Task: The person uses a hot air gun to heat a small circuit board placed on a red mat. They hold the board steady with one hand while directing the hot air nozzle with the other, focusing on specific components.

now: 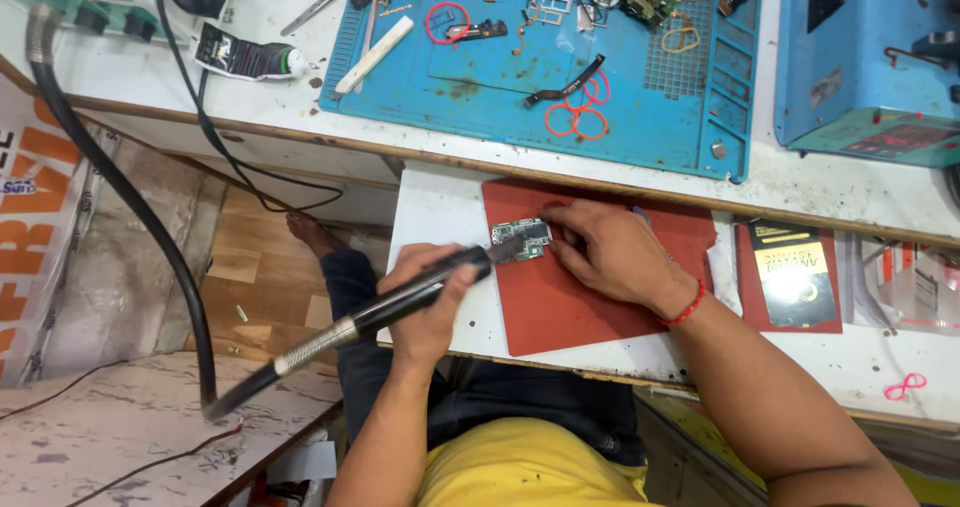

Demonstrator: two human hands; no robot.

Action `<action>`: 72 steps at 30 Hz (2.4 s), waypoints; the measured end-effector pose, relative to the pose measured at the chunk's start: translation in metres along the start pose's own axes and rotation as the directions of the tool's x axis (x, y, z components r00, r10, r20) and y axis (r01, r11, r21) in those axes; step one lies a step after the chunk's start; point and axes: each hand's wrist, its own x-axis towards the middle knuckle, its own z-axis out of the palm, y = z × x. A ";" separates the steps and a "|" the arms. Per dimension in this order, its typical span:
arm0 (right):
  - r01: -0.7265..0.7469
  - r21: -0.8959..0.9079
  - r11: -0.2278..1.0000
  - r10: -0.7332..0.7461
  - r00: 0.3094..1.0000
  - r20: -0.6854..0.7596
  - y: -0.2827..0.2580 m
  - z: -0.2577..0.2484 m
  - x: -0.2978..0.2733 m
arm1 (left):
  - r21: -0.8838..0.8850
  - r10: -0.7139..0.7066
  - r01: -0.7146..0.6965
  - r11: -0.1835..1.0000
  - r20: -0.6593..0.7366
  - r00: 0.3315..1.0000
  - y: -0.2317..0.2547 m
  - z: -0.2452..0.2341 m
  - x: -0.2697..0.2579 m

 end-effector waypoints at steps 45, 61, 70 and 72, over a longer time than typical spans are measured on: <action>0.051 -0.064 0.997 -0.051 0.999 -0.007 0.002 0.003 -0.004 | -0.041 -0.054 0.055 0.998 0.033 0.998 -0.003 -0.002 -0.003; 0.043 -0.068 0.997 -0.048 0.997 -0.061 0.005 0.007 -0.006 | -0.234 -0.090 0.089 0.968 0.007 0.996 -0.003 -0.001 -0.010; 0.046 -0.072 0.996 -0.047 0.999 -0.009 0.003 0.004 -0.004 | -0.137 -0.113 0.106 0.985 -0.043 0.993 0.000 0.000 -0.003; 0.035 -0.077 0.996 -0.034 0.999 0.005 0.003 0.004 -0.006 | -0.049 -0.028 0.032 0.998 0.082 0.996 0.000 -0.007 -0.003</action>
